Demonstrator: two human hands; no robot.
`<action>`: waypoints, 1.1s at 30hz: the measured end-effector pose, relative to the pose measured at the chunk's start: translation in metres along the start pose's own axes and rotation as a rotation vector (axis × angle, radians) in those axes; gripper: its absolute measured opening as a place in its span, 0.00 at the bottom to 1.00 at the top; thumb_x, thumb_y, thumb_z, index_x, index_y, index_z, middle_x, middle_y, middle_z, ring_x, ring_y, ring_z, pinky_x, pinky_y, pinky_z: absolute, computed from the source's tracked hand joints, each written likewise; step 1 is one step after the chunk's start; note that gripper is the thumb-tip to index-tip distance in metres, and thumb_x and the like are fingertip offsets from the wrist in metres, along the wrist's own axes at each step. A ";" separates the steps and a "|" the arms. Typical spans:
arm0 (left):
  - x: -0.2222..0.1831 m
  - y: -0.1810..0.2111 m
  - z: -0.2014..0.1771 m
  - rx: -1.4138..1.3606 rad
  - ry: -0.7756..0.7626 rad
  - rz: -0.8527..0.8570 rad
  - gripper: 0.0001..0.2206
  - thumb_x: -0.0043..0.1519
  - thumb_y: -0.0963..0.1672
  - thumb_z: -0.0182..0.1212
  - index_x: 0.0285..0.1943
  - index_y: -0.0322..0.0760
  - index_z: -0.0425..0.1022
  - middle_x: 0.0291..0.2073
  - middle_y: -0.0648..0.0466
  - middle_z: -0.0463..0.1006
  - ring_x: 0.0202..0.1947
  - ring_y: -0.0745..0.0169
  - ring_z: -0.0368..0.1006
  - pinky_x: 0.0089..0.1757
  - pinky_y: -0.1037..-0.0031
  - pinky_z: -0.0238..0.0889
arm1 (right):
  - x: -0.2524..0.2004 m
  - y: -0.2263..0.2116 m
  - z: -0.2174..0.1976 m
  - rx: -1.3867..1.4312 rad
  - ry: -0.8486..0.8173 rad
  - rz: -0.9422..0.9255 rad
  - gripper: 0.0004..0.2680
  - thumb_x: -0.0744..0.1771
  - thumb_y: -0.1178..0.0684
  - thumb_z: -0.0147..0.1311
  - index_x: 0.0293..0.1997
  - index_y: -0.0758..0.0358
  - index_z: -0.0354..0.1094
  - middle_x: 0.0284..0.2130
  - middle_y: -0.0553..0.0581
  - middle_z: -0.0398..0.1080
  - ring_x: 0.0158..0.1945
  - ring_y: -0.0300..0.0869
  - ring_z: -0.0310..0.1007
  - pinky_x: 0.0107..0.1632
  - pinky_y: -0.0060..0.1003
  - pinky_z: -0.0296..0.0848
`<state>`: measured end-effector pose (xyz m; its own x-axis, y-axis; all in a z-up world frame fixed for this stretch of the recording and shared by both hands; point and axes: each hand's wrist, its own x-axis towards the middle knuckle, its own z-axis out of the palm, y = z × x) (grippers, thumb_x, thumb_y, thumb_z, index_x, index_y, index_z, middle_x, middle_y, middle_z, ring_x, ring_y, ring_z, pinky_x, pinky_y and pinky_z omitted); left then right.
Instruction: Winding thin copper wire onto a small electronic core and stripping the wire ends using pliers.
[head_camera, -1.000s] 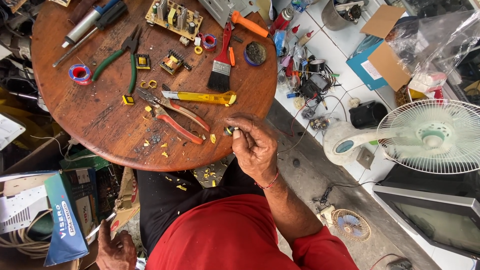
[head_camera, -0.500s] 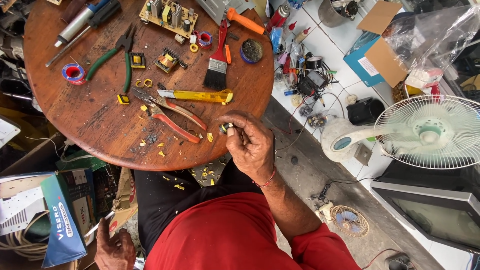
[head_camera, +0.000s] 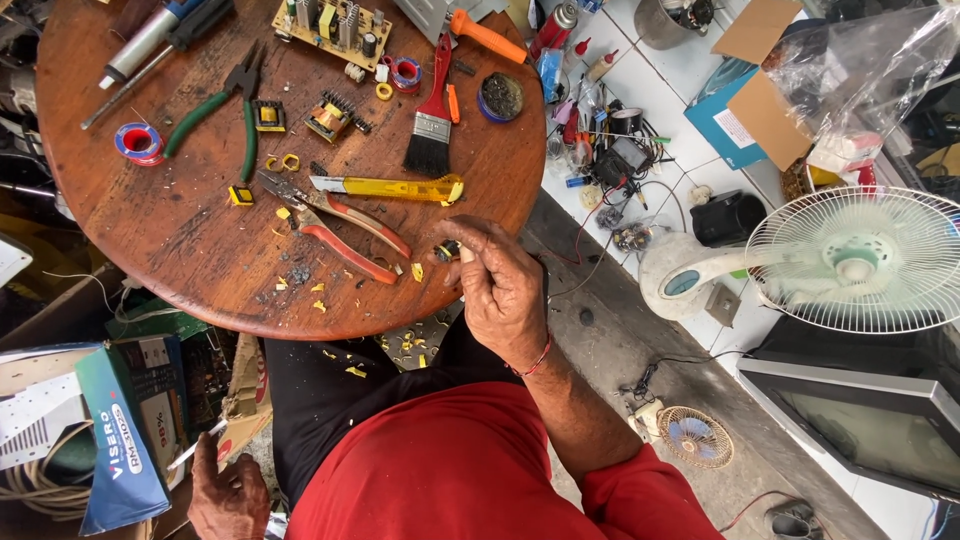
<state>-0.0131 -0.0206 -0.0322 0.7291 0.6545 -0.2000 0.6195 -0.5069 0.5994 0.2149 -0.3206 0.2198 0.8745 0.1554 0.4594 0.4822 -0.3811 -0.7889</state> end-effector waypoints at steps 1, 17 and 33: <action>0.000 -0.003 0.002 -0.004 0.000 -0.019 0.32 0.65 0.45 0.61 0.82 0.45 0.68 0.42 0.41 0.83 0.40 0.40 0.79 0.50 0.52 0.69 | -0.001 0.000 0.000 0.001 -0.003 0.000 0.10 0.75 0.57 0.38 0.57 0.66 0.68 0.53 0.62 0.70 0.31 0.42 0.80 0.47 0.35 0.85; -0.001 0.006 -0.003 0.023 -0.025 -0.043 0.32 0.64 0.45 0.58 0.82 0.43 0.68 0.41 0.40 0.83 0.42 0.39 0.79 0.50 0.50 0.69 | -0.008 0.002 0.000 0.102 0.089 -0.018 0.10 0.74 0.59 0.38 0.57 0.66 0.69 0.53 0.63 0.70 0.40 0.46 0.82 0.38 0.30 0.85; 0.000 -0.007 0.004 0.003 -0.067 -0.063 0.32 0.65 0.47 0.59 0.83 0.42 0.66 0.37 0.44 0.83 0.41 0.40 0.78 0.50 0.50 0.68 | -0.004 -0.003 -0.006 0.113 0.014 0.027 0.08 0.72 0.59 0.49 0.57 0.67 0.68 0.51 0.63 0.72 0.44 0.44 0.82 0.44 0.28 0.85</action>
<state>-0.0161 -0.0188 -0.0401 0.7065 0.6462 -0.2885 0.6653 -0.4676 0.5820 0.2094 -0.3254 0.2227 0.8870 0.1332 0.4421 0.4616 -0.2799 -0.8418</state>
